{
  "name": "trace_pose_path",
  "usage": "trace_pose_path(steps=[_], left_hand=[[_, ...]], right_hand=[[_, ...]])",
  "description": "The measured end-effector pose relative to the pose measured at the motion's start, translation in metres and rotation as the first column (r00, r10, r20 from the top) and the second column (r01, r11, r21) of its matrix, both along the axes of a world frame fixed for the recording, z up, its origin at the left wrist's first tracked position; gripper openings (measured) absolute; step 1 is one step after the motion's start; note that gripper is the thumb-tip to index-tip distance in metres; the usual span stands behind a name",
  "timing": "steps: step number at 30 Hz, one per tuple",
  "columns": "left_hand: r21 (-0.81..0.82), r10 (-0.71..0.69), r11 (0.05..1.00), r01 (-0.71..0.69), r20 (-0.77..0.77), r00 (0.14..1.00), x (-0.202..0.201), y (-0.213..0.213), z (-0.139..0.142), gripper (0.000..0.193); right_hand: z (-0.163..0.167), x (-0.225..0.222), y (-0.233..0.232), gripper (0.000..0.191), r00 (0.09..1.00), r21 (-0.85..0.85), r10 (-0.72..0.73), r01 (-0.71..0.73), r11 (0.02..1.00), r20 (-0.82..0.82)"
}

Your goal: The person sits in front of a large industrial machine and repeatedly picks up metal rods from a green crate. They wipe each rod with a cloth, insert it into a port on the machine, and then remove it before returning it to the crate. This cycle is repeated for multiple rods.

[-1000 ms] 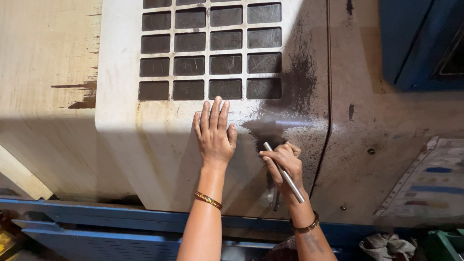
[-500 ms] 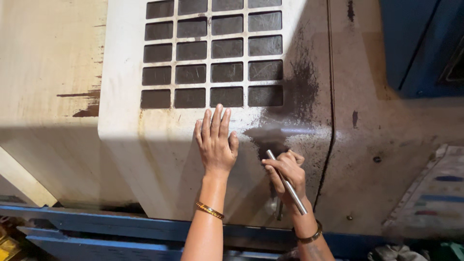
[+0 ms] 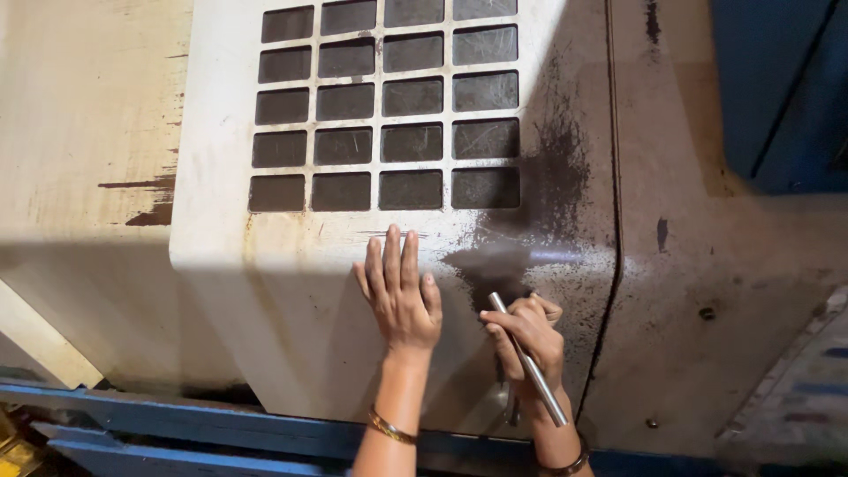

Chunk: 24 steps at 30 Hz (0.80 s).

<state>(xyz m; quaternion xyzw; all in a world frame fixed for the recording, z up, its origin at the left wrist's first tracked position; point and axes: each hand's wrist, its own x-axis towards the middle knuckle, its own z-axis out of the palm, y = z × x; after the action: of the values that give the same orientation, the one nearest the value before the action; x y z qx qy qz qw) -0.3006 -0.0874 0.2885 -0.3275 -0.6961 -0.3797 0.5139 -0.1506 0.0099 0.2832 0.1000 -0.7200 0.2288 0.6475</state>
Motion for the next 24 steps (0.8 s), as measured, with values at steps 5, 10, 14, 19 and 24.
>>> trace_pose_path(steps=[5,10,14,19,24], left_hand=[[0.162,-0.231,0.965,0.207,0.147,0.962,0.041,0.023,-0.026,0.058],[0.233,-0.453,0.883,0.407,0.199,0.869,0.095,0.051,-0.066,0.05],[0.261,-0.535,0.835,0.485,0.175,0.827,0.106,0.065,-0.094,0.05],[0.09,-0.501,0.864,0.495,0.25,0.829,0.099,0.07,-0.114,0.062],[-0.029,-0.486,0.861,0.508,0.244,0.839,0.101,0.066,-0.12,0.075]], right_hand=[[-0.007,-0.001,0.004,0.013,1.0,-0.027,0.012,-0.012,1.0,-0.017],[-0.028,-0.002,0.011,0.021,0.989,-0.101,0.108,-0.118,0.988,-0.1],[-0.047,-0.002,0.022,0.03,0.943,-0.169,0.228,-0.273,0.947,-0.242],[-0.06,-0.003,0.037,0.033,0.899,-0.385,0.072,-0.256,0.887,-0.433],[-0.059,-0.001,0.032,0.034,0.889,-0.398,0.019,-0.224,0.89,-0.458]])
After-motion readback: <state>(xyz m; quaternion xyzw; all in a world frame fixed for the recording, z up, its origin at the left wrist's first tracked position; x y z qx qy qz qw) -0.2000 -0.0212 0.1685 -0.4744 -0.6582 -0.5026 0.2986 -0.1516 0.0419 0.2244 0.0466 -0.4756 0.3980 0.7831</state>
